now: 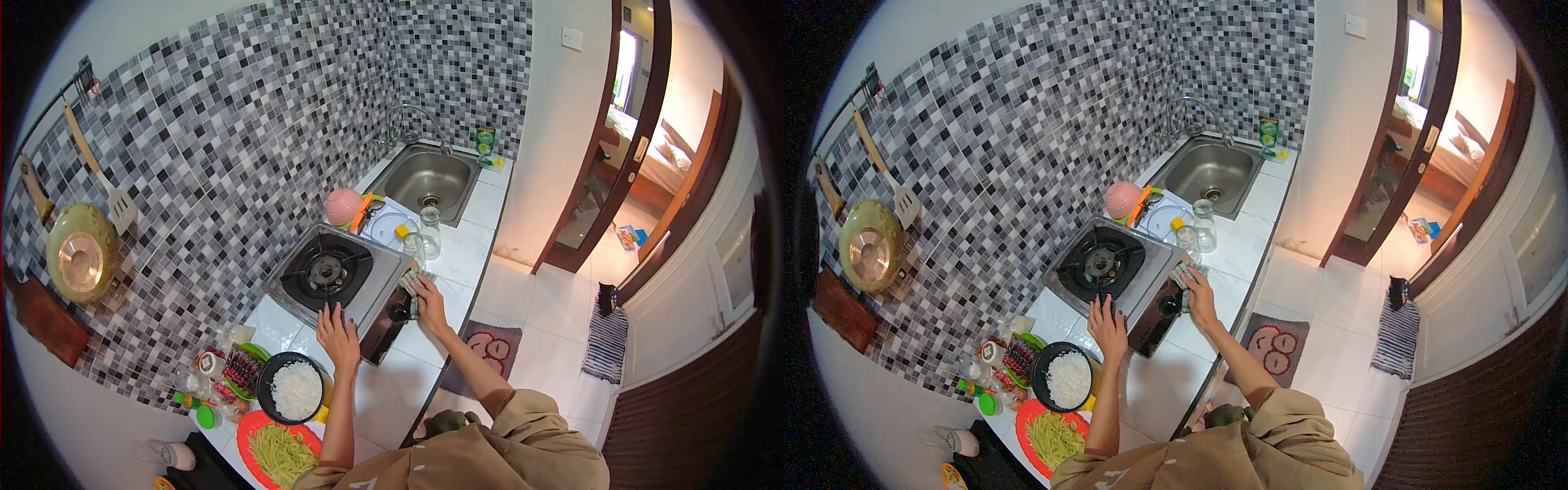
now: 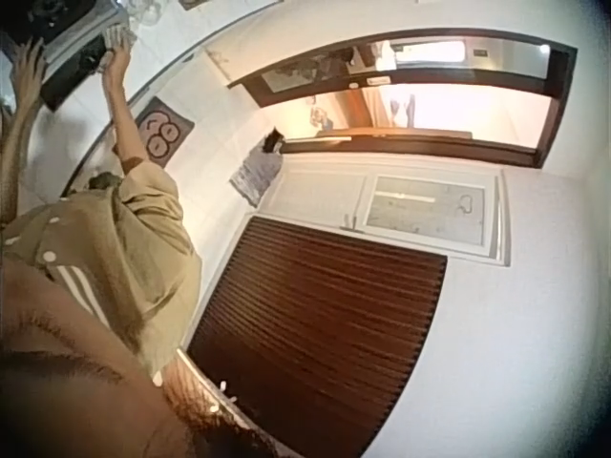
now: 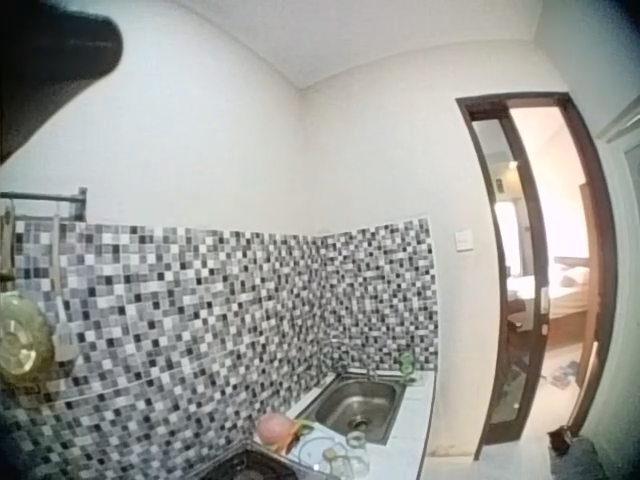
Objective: Cleaning the kitchen wall tiles and a portable gas stove using a cloth.
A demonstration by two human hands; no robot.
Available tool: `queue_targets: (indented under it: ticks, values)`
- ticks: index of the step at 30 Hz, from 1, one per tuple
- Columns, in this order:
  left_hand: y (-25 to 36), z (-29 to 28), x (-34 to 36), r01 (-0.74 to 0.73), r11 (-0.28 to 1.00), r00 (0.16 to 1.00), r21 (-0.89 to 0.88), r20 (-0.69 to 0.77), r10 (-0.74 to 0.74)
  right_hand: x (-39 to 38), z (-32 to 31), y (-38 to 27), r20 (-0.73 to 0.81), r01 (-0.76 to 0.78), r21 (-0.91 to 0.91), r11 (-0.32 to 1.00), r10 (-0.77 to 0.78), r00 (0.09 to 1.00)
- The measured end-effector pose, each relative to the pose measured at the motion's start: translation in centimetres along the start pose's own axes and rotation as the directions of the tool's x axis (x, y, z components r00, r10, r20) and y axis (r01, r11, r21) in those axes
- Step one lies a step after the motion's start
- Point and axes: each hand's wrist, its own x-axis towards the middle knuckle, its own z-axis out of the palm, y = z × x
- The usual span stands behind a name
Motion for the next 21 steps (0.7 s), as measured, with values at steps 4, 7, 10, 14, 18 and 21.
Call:
queue_targets:
  ticks: [4, 7, 10, 14, 18, 21]
  values:
    - [0.1, 0.0, 0.0, 0.003, 1.0, 1.0, 0.015, 0.022, -0.004, 1.1, 1.5, -2.3, 0.214, 0.26, 0.022, 0.965, -0.259, 0.942]
    - [0.1, -0.1, 0.0, 0.0, 1.0, 1.0, -0.003, 0.021, 0.0, 0.6, 2.2, -4.5, 0.542, 0.466, 0.056, 0.883, -0.418, 0.729]
    - [0.1, -0.2, 0.0, -0.015, 1.0, 1.0, 0.006, 0.013, 0.015, 1.0, 2.1, -5.3, 0.568, 0.61, -0.046, 0.791, -0.482, 0.667]
    - [0.1, -0.3, -0.1, -0.007, 1.0, 1.0, 0.026, 0.019, 0.007, 3.2, 1.8, -4.1, 0.45, 0.307, -0.32, 0.896, -0.141, 0.882]
    - [0.1, -0.2, 0.0, -0.012, 1.0, 1.0, 0.023, 0.018, 0.012, 3.5, 1.9, -2.7, 0.218, 0.145, -0.068, 0.987, -0.127, 0.968]
    - [0.2, -0.2, 0.0, 0.008, 1.0, 1.0, 0.026, 0.027, -0.009, 2.3, 1.6, -2.0, 0.405, 0.183, 0.052, 0.982, -0.188, 0.895]
